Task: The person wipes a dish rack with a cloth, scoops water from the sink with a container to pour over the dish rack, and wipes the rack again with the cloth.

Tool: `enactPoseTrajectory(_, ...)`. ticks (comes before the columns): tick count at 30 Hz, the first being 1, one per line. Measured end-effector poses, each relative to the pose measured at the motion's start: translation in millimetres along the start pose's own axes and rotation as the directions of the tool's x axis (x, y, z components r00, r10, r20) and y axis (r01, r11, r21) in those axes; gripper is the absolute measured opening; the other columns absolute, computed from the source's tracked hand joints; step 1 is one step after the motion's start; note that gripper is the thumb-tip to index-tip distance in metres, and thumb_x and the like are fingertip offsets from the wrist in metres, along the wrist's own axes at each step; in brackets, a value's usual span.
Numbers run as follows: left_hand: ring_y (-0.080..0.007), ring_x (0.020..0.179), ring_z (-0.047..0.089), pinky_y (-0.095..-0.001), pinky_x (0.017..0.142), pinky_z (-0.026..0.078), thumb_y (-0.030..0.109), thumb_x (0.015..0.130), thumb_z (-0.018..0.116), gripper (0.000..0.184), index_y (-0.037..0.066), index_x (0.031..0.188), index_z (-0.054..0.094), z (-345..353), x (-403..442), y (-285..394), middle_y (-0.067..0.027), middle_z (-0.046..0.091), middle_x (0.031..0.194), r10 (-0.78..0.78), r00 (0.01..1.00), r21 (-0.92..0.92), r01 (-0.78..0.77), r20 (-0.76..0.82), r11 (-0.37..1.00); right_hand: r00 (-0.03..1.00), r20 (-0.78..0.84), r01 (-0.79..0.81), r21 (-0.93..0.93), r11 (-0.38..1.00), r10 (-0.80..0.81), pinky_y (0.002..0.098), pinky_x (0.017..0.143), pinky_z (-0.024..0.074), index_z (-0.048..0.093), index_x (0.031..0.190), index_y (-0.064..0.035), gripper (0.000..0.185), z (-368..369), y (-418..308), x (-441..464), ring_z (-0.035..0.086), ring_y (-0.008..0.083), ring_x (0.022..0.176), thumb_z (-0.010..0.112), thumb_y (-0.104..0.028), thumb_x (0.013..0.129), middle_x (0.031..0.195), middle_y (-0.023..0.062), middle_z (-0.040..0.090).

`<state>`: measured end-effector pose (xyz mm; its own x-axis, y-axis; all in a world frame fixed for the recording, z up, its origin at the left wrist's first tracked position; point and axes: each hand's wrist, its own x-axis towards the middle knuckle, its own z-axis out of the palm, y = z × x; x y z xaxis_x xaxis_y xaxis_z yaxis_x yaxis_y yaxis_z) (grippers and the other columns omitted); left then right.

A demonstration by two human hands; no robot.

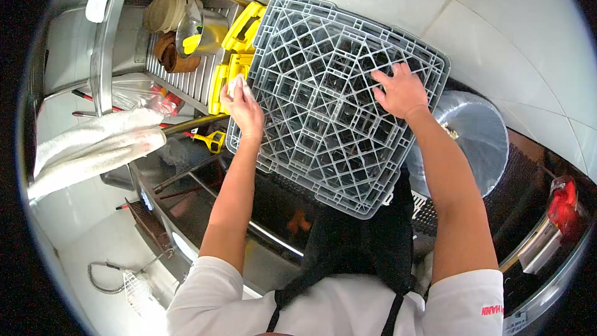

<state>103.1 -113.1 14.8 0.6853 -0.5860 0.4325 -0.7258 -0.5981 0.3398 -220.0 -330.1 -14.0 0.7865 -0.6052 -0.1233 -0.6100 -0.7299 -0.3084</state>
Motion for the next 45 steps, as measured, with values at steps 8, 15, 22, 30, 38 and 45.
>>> enactPoseTrajectory(8, -0.0427, 0.112, 0.057, -0.0480, 0.101, 0.045, 0.010, 0.090, 0.066, 0.033, 0.007, 0.123, 0.070, 58.6, 31.5, 8.2, -0.0232, 0.061, 0.127, 0.114, 0.990, 0.047, -0.118, 0.082, 0.992, 1.000, 0.015, 0.002, -0.013, 1.000, -0.002, 0.0475, 0.082, 0.0537, 0.062, 0.126, -0.0260, 0.038, -0.3, -1.2, 2.4, 0.055, 0.0345, 0.112, 0.063, -0.039, 0.090, 0.112, 0.0171, 0.058)
enactPoseTrajectory(15, -0.0426, 0.107, 0.063, -0.0503, 0.095, 0.048, 0.013, 0.090, 0.062, 0.032, 0.004, 0.121, 0.063, 56.3, 52.5, 1.5, -0.0228, 0.067, 0.114, -0.032, 0.976, -0.049, 0.043, 0.214, 0.998, 0.999, 0.050, -0.009, -0.007, 1.000, 0.010, 0.0490, 0.086, 0.0538, 0.061, 0.129, -0.0239, 0.042, -7.6, -5.6, 3.2, 0.054, 0.0370, 0.112, 0.064, -0.038, 0.089, 0.114, 0.0202, 0.057)
enactPoseTrajectory(22, -0.0462, 0.092, 0.068, -0.0546, 0.084, 0.053, 0.030, 0.094, 0.060, 0.028, 0.004, 0.103, 0.068, 55.1, 91.5, -11.5, -0.0263, 0.071, 0.091, -0.070, 0.894, 0.035, 0.061, 0.442, 0.998, 1.000, 0.008, -0.008, -0.028, 1.000, 0.009, 0.0477, 0.082, 0.0535, 0.063, 0.126, -0.0261, 0.040, -3.5, -3.7, 2.3, 0.056, 0.0347, 0.109, 0.065, -0.040, 0.089, 0.109, 0.0175, 0.059)
enactPoseTrajectory(30, -0.0418, 0.089, 0.070, -0.0503, 0.083, 0.055, 0.024, 0.085, 0.068, 0.026, 0.007, 0.104, 0.072, 54.2, 90.9, -15.3, -0.0225, 0.073, 0.093, -0.085, 0.912, 0.020, 0.084, 0.402, 0.996, 0.998, 0.051, -0.030, -0.021, 0.999, 0.031, 0.0470, 0.085, 0.0548, 0.062, 0.127, -0.0250, 0.043, -8.2, -6.5, 3.5, 0.055, 0.0350, 0.111, 0.067, -0.038, 0.087, 0.113, 0.0180, 0.057)
enactPoseTrajectory(38, -0.0397, 0.091, 0.071, -0.0457, 0.083, 0.056, 0.009, 0.076, 0.073, 0.031, 0.005, 0.107, 0.069, 63.2, 71.9, -28.2, -0.0203, 0.073, 0.098, -0.115, 0.966, -0.182, 0.159, 0.231, 0.970, 1.000, -0.014, 0.000, -0.035, 0.999, 0.000, 0.0467, 0.081, 0.0538, 0.062, 0.125, -0.0276, 0.039, -0.3, -2.9, 2.4, 0.056, 0.0338, 0.108, 0.065, -0.039, 0.087, 0.108, 0.0165, 0.059)
enactPoseTrajectory(45, -0.0344, 0.091, 0.070, -0.0402, 0.084, 0.055, 0.011, 0.087, 0.074, 0.039, 0.002, 0.117, 0.050, 51.5, 73.8, -2.7, -0.0195, 0.067, 0.103, -0.296, 0.947, -0.322, 0.321, 0.127, 0.891, 1.000, 0.024, -0.019, -0.049, 0.999, 0.020, 0.0475, 0.081, 0.0541, 0.062, 0.125, -0.0277, 0.040, -2.6, -5.3, 3.8, 0.057, 0.0343, 0.109, 0.065, -0.040, 0.087, 0.108, 0.0170, 0.059)
